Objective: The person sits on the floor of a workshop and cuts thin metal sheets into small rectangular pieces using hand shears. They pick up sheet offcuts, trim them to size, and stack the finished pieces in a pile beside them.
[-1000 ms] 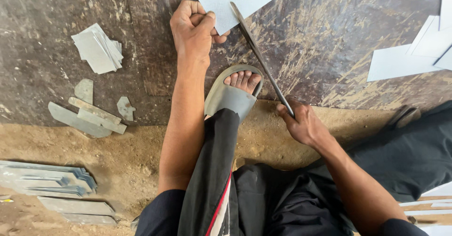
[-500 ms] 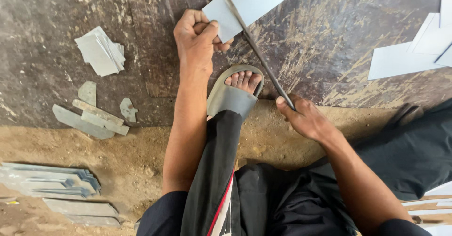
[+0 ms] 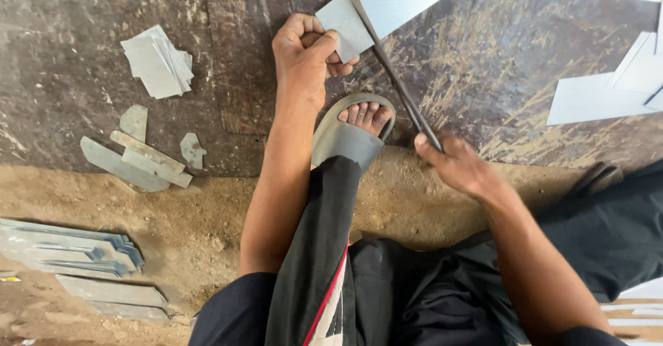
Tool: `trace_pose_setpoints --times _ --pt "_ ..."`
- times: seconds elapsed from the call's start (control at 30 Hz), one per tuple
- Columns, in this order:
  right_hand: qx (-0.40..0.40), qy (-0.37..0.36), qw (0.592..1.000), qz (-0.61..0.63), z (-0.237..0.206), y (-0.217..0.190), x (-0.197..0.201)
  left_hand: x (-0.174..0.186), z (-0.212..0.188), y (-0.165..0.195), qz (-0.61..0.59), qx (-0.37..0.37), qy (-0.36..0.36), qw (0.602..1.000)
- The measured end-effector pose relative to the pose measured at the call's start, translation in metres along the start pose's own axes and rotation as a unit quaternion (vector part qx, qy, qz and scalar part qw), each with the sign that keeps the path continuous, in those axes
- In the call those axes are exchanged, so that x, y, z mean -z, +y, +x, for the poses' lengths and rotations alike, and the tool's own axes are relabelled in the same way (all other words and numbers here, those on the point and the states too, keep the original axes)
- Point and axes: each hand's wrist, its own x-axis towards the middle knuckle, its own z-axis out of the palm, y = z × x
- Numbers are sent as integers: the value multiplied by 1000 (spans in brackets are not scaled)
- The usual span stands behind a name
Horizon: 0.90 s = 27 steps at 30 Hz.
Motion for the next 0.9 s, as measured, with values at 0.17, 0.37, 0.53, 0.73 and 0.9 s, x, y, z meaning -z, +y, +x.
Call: trace_pose_setpoints --times 0.17,0.37,0.53,0.73,0.9 --pt "-3 71 989 -133 0 -17 2 -1 -7 -2 -7 16 4 1000" --pt "19 130 967 -219 6 -15 -8 -1 -8 0 -28 22 4 999" --pt "70 243 891 -378 -21 0 7 44 -37 27 -32 -105 22 994" --pt "238 365 824 -362 -47 5 28 175 -57 78 -11 -203 116 972" --pt "181 365 894 -188 -3 31 34 233 -32 89 190 -317 228 901"
